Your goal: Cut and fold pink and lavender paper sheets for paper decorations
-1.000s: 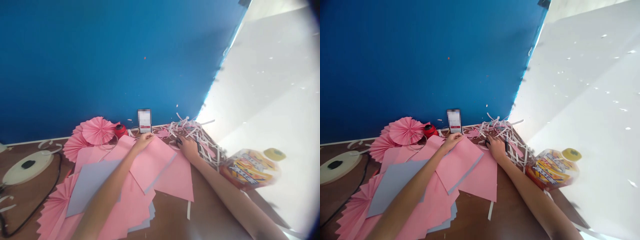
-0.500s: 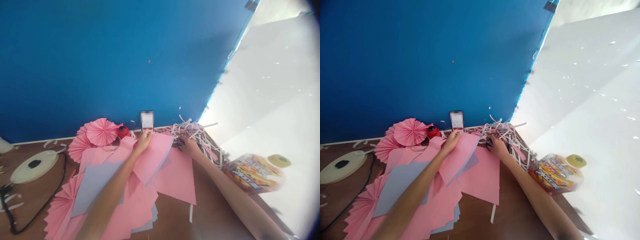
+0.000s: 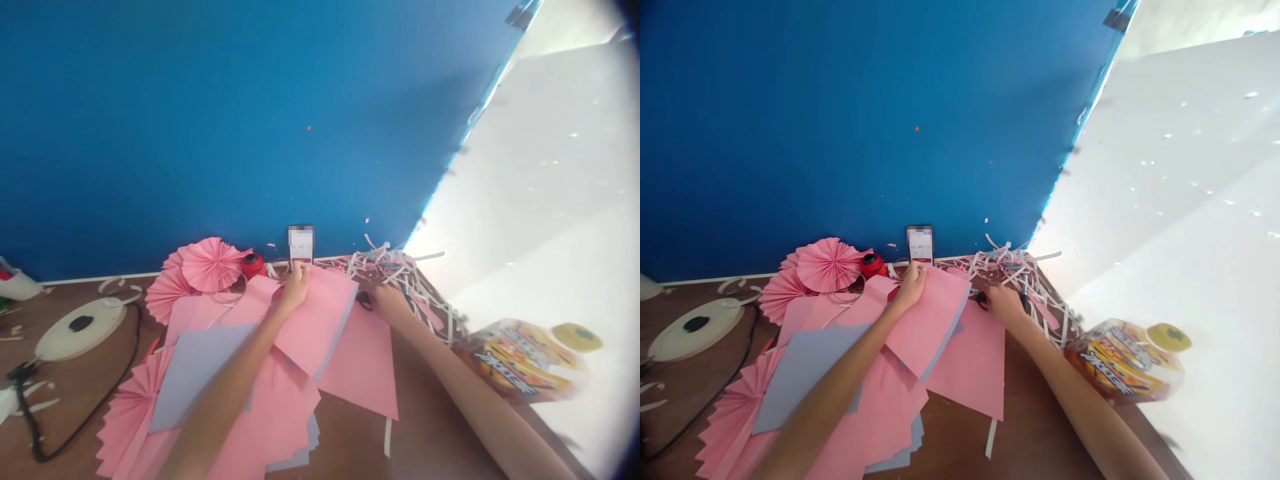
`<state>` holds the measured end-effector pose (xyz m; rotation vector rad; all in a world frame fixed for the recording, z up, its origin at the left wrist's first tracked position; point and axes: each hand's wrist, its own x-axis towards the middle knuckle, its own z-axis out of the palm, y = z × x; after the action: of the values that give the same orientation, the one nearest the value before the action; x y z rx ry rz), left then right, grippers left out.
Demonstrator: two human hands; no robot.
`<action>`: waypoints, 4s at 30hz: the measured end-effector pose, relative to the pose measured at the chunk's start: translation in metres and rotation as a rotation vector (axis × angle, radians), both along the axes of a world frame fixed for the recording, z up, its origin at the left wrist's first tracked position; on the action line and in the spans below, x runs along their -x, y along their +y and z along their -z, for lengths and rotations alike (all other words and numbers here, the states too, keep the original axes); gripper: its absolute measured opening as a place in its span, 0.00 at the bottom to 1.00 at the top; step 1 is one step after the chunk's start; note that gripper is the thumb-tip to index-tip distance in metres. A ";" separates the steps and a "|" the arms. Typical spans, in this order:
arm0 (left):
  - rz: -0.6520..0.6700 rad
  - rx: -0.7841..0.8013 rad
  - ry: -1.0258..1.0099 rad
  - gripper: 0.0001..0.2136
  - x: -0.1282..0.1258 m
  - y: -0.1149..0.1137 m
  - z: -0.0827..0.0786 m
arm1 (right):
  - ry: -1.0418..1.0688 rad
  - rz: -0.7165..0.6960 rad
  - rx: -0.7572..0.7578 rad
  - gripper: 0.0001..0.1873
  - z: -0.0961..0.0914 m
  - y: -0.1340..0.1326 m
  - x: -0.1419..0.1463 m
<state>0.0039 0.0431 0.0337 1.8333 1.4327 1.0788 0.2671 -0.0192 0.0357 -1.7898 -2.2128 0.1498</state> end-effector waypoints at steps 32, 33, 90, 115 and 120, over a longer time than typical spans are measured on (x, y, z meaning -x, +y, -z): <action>0.801 0.667 0.004 0.11 0.034 -0.014 -0.044 | 1.216 0.096 0.342 0.17 -0.014 -0.001 0.014; 0.818 0.654 0.008 0.11 0.035 -0.014 -0.045 | 1.208 0.092 0.354 0.18 -0.013 -0.001 0.015; 0.520 0.386 -0.138 0.13 0.016 -0.006 -0.017 | 0.820 -0.094 0.379 0.13 0.003 0.000 0.018; 0.595 0.214 0.205 0.10 0.042 0.004 -0.044 | 0.714 -0.077 0.170 0.15 -0.006 0.002 0.014; 0.499 0.313 -0.045 0.18 0.052 0.002 -0.055 | 0.740 -0.195 0.338 0.14 -0.021 -0.007 0.013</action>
<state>-0.0477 0.0448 0.0884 1.7845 0.9715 0.6033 0.2537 -0.0265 0.0571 -1.3269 -1.8562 1.0890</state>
